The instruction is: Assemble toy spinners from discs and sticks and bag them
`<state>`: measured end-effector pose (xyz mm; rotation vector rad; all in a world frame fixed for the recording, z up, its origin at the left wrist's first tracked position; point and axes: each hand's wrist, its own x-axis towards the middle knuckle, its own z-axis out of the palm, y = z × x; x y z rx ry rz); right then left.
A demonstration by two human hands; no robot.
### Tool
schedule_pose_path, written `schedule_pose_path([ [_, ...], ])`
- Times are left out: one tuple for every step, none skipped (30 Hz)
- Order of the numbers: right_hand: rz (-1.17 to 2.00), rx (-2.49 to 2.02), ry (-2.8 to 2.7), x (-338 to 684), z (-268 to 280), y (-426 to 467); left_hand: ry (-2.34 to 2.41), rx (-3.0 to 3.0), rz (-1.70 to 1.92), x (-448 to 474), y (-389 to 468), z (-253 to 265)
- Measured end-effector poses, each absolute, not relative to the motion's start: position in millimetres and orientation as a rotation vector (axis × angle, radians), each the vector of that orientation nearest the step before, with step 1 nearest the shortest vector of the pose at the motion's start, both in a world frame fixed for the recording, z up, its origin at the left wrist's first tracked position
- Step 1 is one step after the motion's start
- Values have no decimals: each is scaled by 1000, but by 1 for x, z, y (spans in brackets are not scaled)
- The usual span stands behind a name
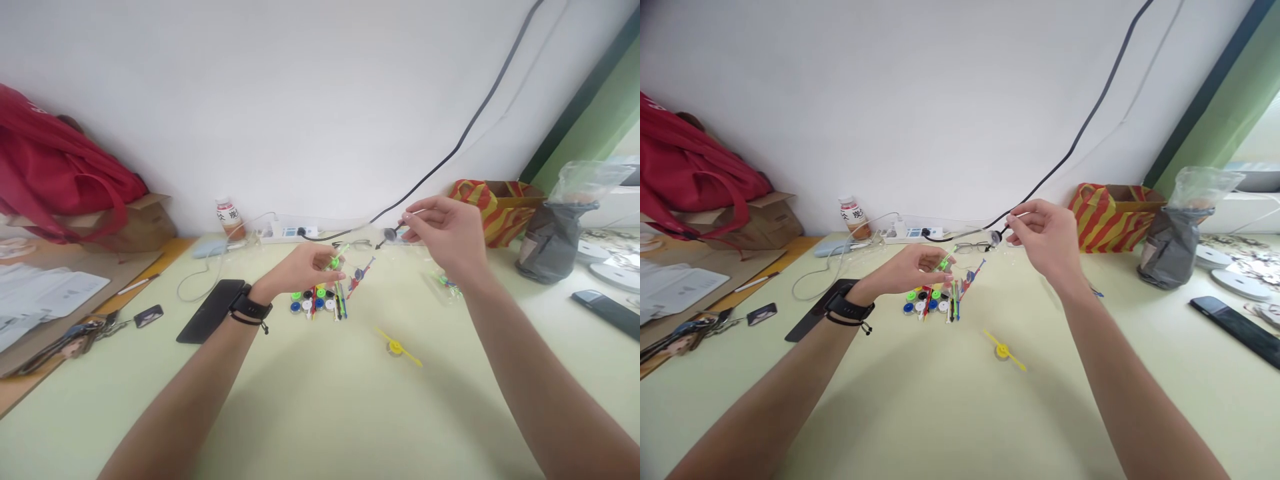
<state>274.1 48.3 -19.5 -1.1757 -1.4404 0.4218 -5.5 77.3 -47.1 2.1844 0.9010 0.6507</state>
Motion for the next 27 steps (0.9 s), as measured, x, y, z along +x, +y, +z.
schedule_pose_path([
  [426, -1181, -1458, 270, -22, 49, 892, 2178, 643, -5, 77, -47],
  [423, -1185, -1476, 266, -24, 50, 883, 2173, 641, -5, 77, -47],
  [410, -1190, -1495, 263, -27, 51, 874, 2170, 642, -4, 77, -47],
  [391, -1195, -1515, 260, -29, 51, 867, 2170, 645, -4, 76, -47],
  [367, -1199, -1531, 258, -31, 52, 862, 2171, 647, -3, 77, -47],
  [345, -1200, -1540, 256, -32, 52, 861, 2175, 648, -3, 77, -47],
  [327, -1199, -1543, 255, -34, 53, 864, 2181, 648, -3, 77, -48],
  [315, -1199, -1542, 255, -34, 53, 868, 2190, 648, -3, 78, -49],
  [308, -1201, -1537, 255, -35, 53, 872, 2199, 652, -3, 78, -49],
  [301, -1205, -1533, 256, -35, 53, 875, 2206, 657, -3, 78, -50],
  [291, -1210, -1532, 257, -35, 54, 876, 2212, 662, -3, 79, -50],
  [273, -1214, -1535, 258, -35, 54, 877, 2215, 667, -3, 79, -51],
  [243, -1218, -1544, 258, -35, 55, 878, 2217, 673, -3, 79, -51],
  [208, -1222, -1562, 259, -34, 55, 879, 2220, 679, -2, 78, -51],
  [172, -1227, -1585, 260, -34, 55, 879, 2222, 684, -2, 78, -51],
  [144, -1232, -1609, 260, -34, 55, 879, 2224, 688, -2, 78, -51],
  [135, -1237, -1627, 261, -33, 55, 879, 2226, 690, -1, 77, -50],
  [154, -1239, -1635, 261, -31, 54, 881, 2226, 691, -1, 77, -50],
  [203, -1236, -1634, 261, -30, 53, 883, 2224, 691, -1, 77, -50],
  [273, -1230, -1625, 261, -28, 52, 886, 2221, 693, 0, 77, -50],
  [352, -1221, -1609, 261, -26, 51, 888, 2216, 696, 0, 77, -50],
  [430, -1213, -1592, 261, -24, 49, 888, 2210, 698, 0, 77, -50],
  [496, -1211, -1581, 262, -22, 48, 884, 2205, 695, 0, 77, -50],
  [547, -1216, -1579, 262, -21, 47, 879, 2200, 689, 0, 77, -50],
  [585, -1227, -1585, 261, -19, 45, 871, 2196, 681, 0, 77, -50],
  [615, -1244, -1599, 261, -19, 44, 861, 2193, 673, 1, 77, -50],
  [641, -1266, -1616, 260, -18, 43, 849, 2190, 668, 1, 76, -51],
])
